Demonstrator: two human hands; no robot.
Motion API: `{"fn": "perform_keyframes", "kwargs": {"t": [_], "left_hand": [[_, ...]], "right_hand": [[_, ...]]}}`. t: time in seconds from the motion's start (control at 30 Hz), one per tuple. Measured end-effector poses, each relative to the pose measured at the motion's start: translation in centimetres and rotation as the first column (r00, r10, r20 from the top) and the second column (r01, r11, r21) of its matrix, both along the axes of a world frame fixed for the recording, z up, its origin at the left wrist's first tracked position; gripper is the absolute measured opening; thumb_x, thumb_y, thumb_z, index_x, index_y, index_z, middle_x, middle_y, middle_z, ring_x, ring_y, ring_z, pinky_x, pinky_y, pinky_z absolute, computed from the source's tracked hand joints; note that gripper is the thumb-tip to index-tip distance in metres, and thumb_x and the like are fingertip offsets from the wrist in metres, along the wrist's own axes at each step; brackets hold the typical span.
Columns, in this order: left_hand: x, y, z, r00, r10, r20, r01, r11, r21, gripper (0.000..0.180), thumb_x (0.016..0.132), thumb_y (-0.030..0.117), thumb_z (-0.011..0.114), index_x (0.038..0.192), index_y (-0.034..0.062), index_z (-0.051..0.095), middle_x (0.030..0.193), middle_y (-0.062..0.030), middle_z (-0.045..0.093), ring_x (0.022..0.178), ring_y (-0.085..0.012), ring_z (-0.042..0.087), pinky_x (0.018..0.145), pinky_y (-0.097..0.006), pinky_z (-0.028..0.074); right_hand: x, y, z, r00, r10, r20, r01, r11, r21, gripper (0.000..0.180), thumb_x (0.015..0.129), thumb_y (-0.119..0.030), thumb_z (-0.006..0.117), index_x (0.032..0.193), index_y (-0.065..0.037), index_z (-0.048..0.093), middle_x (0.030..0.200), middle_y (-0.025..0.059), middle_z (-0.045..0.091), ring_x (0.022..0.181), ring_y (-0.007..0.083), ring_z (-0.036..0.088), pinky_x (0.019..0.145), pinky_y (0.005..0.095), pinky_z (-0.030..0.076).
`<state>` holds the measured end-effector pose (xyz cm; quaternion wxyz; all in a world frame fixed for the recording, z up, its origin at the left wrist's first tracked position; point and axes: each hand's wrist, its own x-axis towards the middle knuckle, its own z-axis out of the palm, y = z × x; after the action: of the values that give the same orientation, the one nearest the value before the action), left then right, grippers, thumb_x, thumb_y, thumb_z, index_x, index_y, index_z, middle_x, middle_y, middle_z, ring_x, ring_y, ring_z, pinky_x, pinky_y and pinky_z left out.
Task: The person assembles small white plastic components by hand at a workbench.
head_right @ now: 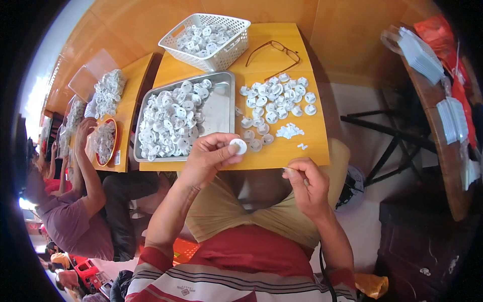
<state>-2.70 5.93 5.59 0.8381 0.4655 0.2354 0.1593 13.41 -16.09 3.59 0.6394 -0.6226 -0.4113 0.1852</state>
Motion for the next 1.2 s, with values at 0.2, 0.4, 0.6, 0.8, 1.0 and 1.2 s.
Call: {"fn": "perform_keyframes", "kwargs": {"t": [0.2,0.4,0.6,0.8,1.0,1.2], "left_hand": [[-0.1,-2.1,-0.5,0.998,-0.062,0.032,0.062,0.998,-0.009,0.032,0.093,-0.003,0.073,0.124,0.0002,0.069,0.113,-0.0114,0.074,0.102,-0.0187,0.073,0.091,-0.034,0.063],[0.1,-3.5,-0.6,0.997,-0.075,-0.012,0.075,0.997,0.034,0.035,0.09,-0.005,0.075,0.125,-0.0013,0.069,0.114,-0.0107,0.075,0.102,-0.0177,0.073,0.093,-0.033,0.062],[0.3,-4.7,-0.7,0.997,-0.073,-0.016,0.075,0.978,0.196,0.034,0.092,-0.005,0.074,0.125,-0.0036,0.07,0.115,-0.0097,0.075,0.102,-0.0125,0.071,0.092,-0.027,0.059],[0.6,-5.5,-0.8,0.999,-0.042,-0.032,0.049,0.962,0.267,0.032,0.091,-0.007,0.074,0.123,-0.002,0.072,0.113,-0.0076,0.076,0.1,-0.011,0.071,0.091,-0.026,0.058],[0.6,-6.1,-1.6,1.0,-0.027,-0.011,0.029,0.962,0.272,0.03,0.094,-0.005,0.072,0.123,-0.0011,0.072,0.113,-0.0059,0.075,0.1,-0.0092,0.07,0.089,-0.024,0.057],[0.3,-6.8,-1.6,0.999,-0.009,-0.041,0.02,0.955,0.296,0.028,0.094,-0.005,0.072,0.122,0.0003,0.072,0.111,-0.0042,0.075,0.101,-0.0098,0.07,0.091,-0.024,0.056]], "right_hand": [[0.0,1.1,0.9,0.956,-0.014,0.294,0.018,1.0,-0.009,0.004,0.096,0.002,0.067,0.098,0.001,0.064,0.09,0.0127,0.067,0.077,0.0224,0.069,0.067,0.0313,0.054],[-0.6,2.2,2.0,0.832,-0.081,0.549,0.063,0.997,0.052,0.013,0.089,0.002,0.074,0.098,0.0,0.064,0.09,0.0134,0.068,0.077,0.0293,0.069,0.064,0.0365,0.054],[-0.7,2.5,1.7,0.629,-0.127,0.767,0.099,0.992,0.084,0.022,0.083,0.002,0.077,0.102,-0.001,0.065,0.092,0.0109,0.068,0.075,0.0279,0.068,0.062,0.0374,0.055],[-1.0,2.4,1.4,0.403,-0.137,0.905,0.127,0.988,0.093,0.02,0.084,-0.001,0.074,0.102,0.0,0.065,0.091,0.0101,0.066,0.074,0.0257,0.068,0.061,0.0347,0.054],[-1.1,2.4,0.8,0.309,-0.141,0.941,0.144,0.984,0.101,0.018,0.086,-0.003,0.071,0.103,0.0,0.065,0.092,0.0111,0.065,0.074,0.0255,0.068,0.063,0.0346,0.055],[-1.4,2.1,0.6,0.264,-0.086,0.961,0.144,0.988,0.049,0.018,0.086,-0.005,0.069,0.103,0.001,0.065,0.093,0.0116,0.066,0.075,0.0255,0.067,0.065,0.0348,0.056]]}}
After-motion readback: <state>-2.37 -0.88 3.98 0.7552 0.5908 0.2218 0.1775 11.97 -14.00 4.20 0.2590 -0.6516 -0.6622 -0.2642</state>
